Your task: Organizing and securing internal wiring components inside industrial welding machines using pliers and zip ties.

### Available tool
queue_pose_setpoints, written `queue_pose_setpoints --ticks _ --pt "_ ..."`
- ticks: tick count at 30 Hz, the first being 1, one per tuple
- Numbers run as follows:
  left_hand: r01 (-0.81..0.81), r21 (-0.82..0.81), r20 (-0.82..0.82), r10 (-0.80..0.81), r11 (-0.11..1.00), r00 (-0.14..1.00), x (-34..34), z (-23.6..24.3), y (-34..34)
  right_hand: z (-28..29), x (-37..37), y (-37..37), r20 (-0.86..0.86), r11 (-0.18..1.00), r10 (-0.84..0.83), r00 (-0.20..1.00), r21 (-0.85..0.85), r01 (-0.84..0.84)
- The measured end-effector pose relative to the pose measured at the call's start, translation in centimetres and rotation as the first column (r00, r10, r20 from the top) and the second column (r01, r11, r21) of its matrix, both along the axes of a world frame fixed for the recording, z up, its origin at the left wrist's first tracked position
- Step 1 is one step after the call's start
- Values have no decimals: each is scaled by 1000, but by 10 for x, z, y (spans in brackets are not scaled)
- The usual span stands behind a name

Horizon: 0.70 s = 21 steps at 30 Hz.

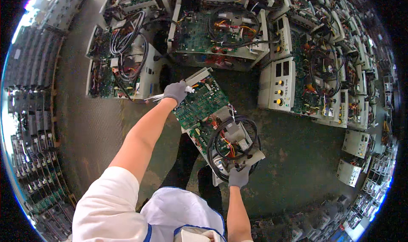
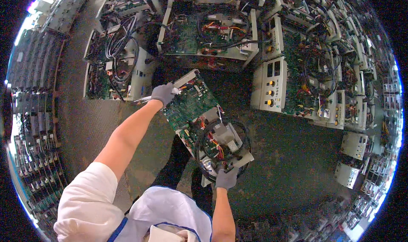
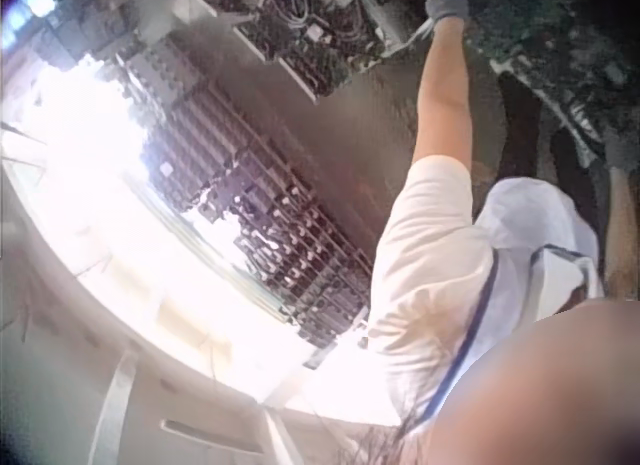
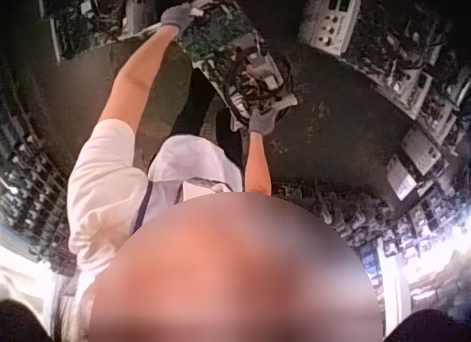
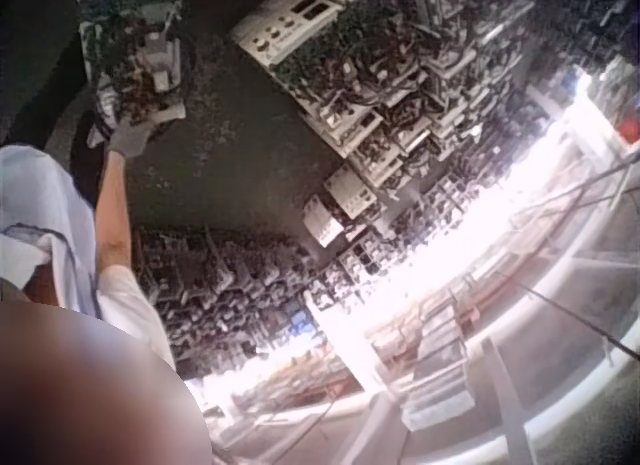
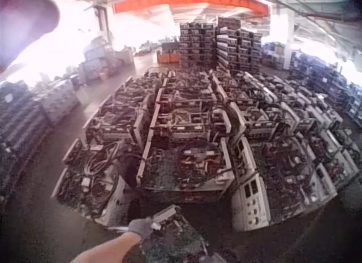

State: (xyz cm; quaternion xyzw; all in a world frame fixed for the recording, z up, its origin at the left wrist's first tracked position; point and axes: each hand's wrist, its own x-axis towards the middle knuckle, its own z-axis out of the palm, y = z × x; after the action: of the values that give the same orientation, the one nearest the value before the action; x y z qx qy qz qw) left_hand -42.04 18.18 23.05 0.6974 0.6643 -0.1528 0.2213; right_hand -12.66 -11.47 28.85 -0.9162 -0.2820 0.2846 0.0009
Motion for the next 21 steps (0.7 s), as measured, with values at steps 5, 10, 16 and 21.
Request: queue_pose_setpoints --ticks 5,10,16,21 --pt "-25 16 30 24 1000 999 8 2 27 -10 -11 22 65 1000 -27 997 -4 28" --pt "-31 38 10 31 999 999 4 -13 54 -43 -17 28 97 994 -109 989 28 107" --pt "42 41 -37 -40 998 999 5 6 75 -32 7 81 149 972 -152 977 -159 175" --pt "66 -42 -40 -68 997 997 4 6 79 -32 4 81 111 987 -74 991 -136 89"
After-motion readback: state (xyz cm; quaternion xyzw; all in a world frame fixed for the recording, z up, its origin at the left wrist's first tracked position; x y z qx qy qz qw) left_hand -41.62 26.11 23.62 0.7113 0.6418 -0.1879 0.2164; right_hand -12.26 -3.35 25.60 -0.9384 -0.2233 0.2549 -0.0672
